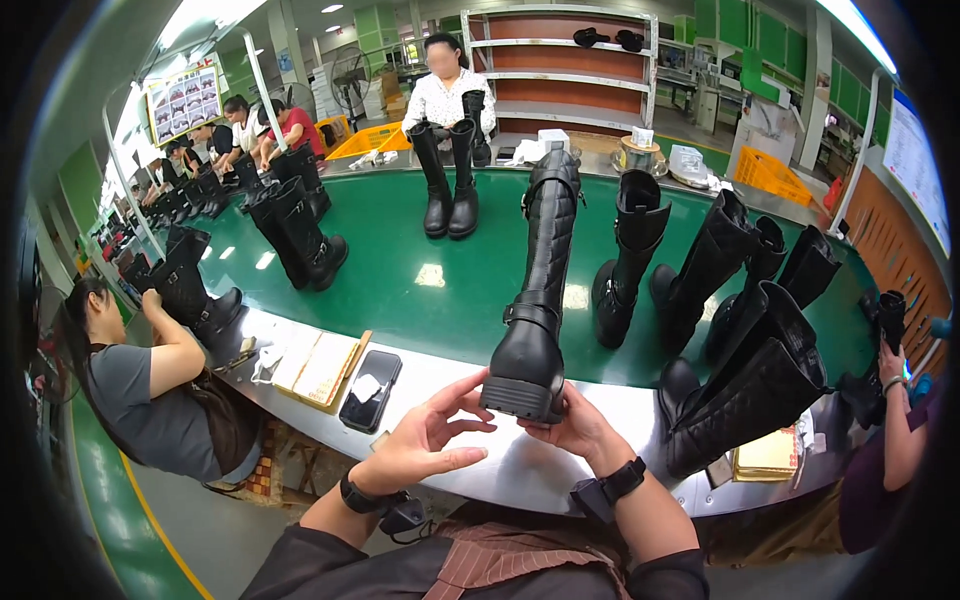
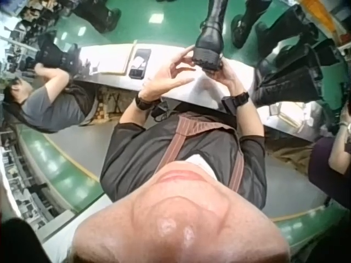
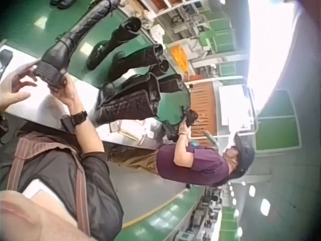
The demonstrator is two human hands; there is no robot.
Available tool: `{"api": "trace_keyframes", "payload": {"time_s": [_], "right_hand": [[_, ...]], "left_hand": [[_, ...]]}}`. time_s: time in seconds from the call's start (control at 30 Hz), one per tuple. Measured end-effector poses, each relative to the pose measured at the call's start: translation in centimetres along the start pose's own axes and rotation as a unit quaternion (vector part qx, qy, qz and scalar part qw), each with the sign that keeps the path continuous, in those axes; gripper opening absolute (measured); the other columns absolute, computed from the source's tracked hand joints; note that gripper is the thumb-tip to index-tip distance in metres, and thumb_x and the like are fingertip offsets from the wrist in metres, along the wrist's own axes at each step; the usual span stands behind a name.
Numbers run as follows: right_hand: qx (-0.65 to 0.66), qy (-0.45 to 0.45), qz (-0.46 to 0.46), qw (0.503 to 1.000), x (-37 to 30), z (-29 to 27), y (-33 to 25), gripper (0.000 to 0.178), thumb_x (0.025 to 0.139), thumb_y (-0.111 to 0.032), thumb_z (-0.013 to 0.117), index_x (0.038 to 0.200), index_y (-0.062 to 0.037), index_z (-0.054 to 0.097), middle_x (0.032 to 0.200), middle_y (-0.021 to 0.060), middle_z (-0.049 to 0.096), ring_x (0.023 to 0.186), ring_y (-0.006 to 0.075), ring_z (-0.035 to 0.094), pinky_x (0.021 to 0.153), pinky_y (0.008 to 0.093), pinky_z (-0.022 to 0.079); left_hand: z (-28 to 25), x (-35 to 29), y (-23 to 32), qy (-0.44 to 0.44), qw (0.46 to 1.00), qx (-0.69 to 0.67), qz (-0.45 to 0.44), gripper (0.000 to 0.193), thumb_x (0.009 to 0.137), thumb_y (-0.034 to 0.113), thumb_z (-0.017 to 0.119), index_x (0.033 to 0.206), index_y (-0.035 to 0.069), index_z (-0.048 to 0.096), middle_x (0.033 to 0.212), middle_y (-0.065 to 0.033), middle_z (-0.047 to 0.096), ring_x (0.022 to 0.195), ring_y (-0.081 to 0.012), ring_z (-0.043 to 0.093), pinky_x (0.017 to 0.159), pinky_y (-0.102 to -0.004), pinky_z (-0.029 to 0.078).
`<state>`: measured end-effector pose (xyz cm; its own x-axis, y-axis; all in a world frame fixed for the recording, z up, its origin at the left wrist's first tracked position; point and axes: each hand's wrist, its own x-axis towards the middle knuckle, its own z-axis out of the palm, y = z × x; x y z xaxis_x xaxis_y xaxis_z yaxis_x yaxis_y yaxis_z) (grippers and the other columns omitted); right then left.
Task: Inspect and clean black boots on a manufacturing assembly line.
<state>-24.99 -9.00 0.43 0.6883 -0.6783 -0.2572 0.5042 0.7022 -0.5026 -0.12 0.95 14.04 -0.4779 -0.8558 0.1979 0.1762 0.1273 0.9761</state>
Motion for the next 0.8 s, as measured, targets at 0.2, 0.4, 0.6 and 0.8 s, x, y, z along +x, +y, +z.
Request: {"api": "trace_keyframes", "payload": {"time_s": [0.2, 0.4, 0.6, 0.8], "right_hand": [[-0.049, 0.075, 0.013, 0.996, 0.7, -0.8, 0.6, 0.053, 0.106, -0.048, 0.034, 0.131, -0.0066, 0.057, 0.115, 0.0150, 0.067, 0.098, 0.0306, 0.068, 0.085, 0.0417, 0.058], [-0.022, 0.001, -0.013, 1.000, 1.8, -1.2, 1.3, 0.053, 0.104, -0.048, 0.039, 0.130, -0.0056, 0.059, 0.119, 0.0128, 0.064, 0.107, 0.0287, 0.063, 0.093, 0.0423, 0.053], [-0.034, 0.009, -0.043, 0.998, 1.5, -1.5, 1.3, 0.050, 0.103, -0.048, 0.045, 0.119, -0.0045, 0.062, 0.112, 0.0127, 0.062, 0.102, 0.0274, 0.063, 0.091, 0.0424, 0.055], [0.000, 0.036, -0.047, 0.998, 1.8, -1.0, 1.3, 0.037, 0.102, -0.031, 0.053, 0.121, -0.0011, 0.062, 0.113, 0.0178, 0.068, 0.100, 0.0263, 0.070, 0.085, 0.0360, 0.059]], "left_hand": [[1.1, -0.4, 0.0, 0.000, 1.000, 0.019, 0.002, 0.089, 0.086, 0.005, 0.074, 0.158, 0.003, 0.020, 0.127, -0.0077, 0.049, 0.119, -0.0180, 0.050, 0.108, -0.0384, 0.043], [1.0, -0.5, -0.6, 0.011, 0.999, 0.033, -0.008, 0.084, 0.084, -0.003, 0.070, 0.155, 0.000, 0.026, 0.123, -0.0032, 0.044, 0.119, -0.0178, 0.049, 0.106, -0.0382, 0.043], [1.8, -0.6, -1.0, 0.022, 0.999, 0.026, -0.001, 0.086, 0.085, 0.012, 0.073, 0.155, 0.000, 0.026, 0.126, -0.0085, 0.051, 0.120, -0.0192, 0.051, 0.105, -0.0391, 0.044], [2.0, -0.5, -0.9, 0.013, 0.999, 0.037, -0.001, 0.086, 0.084, 0.013, 0.073, 0.155, -0.001, 0.027, 0.125, -0.0089, 0.053, 0.120, -0.0195, 0.051, 0.103, -0.0388, 0.045]]}}
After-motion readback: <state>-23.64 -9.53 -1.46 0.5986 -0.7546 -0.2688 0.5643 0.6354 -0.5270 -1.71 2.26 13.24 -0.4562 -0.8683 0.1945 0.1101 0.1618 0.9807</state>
